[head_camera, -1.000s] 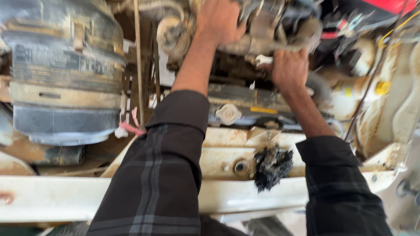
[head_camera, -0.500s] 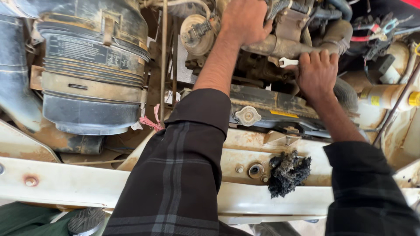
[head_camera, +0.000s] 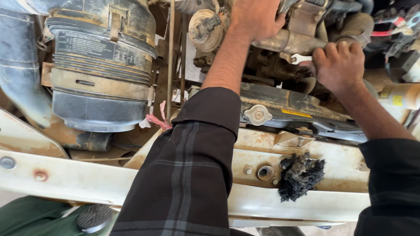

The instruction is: The person uses a wrench to loosen and tighten bolts on a vehicle engine manifold. They reposition hoses and wires to access the bolts, then remove the manifold assembly from the engine bay.

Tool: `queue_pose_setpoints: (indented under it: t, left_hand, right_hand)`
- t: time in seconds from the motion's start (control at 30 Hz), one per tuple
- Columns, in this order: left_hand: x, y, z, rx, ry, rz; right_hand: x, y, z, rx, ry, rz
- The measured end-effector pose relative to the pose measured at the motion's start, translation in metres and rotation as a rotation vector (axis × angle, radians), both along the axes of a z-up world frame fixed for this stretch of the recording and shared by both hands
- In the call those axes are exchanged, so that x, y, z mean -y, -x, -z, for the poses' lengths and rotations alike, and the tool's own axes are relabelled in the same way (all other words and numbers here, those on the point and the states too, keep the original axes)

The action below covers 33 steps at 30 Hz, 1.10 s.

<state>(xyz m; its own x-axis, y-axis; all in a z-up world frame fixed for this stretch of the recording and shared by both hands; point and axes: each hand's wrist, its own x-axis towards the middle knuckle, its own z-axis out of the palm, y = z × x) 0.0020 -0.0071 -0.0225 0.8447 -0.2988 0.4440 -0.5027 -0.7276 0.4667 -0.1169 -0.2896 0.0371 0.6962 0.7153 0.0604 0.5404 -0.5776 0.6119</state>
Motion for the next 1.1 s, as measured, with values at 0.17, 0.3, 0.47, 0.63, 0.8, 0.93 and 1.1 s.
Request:
queue_pose_setpoints:
  t: [0.17, 0.3, 0.47, 0.63, 0.8, 0.93, 1.1]
  left_hand:
    - [0.002, 0.004, -0.008, -0.005, 0.021, 0.007]
    - [-0.011, 0.006, -0.02, 0.091, -0.004, -0.021]
    - [-0.012, 0.006, -0.033, -0.022, -0.079, 0.03]
    - [-0.014, 0.003, -0.043, -0.092, -0.179, 0.062]
    - [-0.014, 0.002, -0.042, -0.153, -0.246, 0.065]
    - [-0.011, -0.004, -0.027, -0.096, -0.191, 0.08]
    - [-0.006, -0.011, -0.014, -0.186, -0.187, 0.1]
  right_hand:
    - [0.003, 0.015, 0.013, -0.086, -0.143, 0.16]
    - [-0.005, 0.014, 0.021, -0.095, -0.28, 0.16]
    - [-0.012, 0.015, 0.02, -0.05, -0.273, 0.203]
    - [-0.02, 0.015, 0.014, -0.034, -0.284, 0.209]
    - [-0.025, 0.017, 0.008, -0.03, -0.295, 0.207]
    - [-0.024, 0.016, 0.008, -0.06, -0.364, 0.196]
    - [-0.016, 0.016, 0.015, -0.083, -0.397, 0.176]
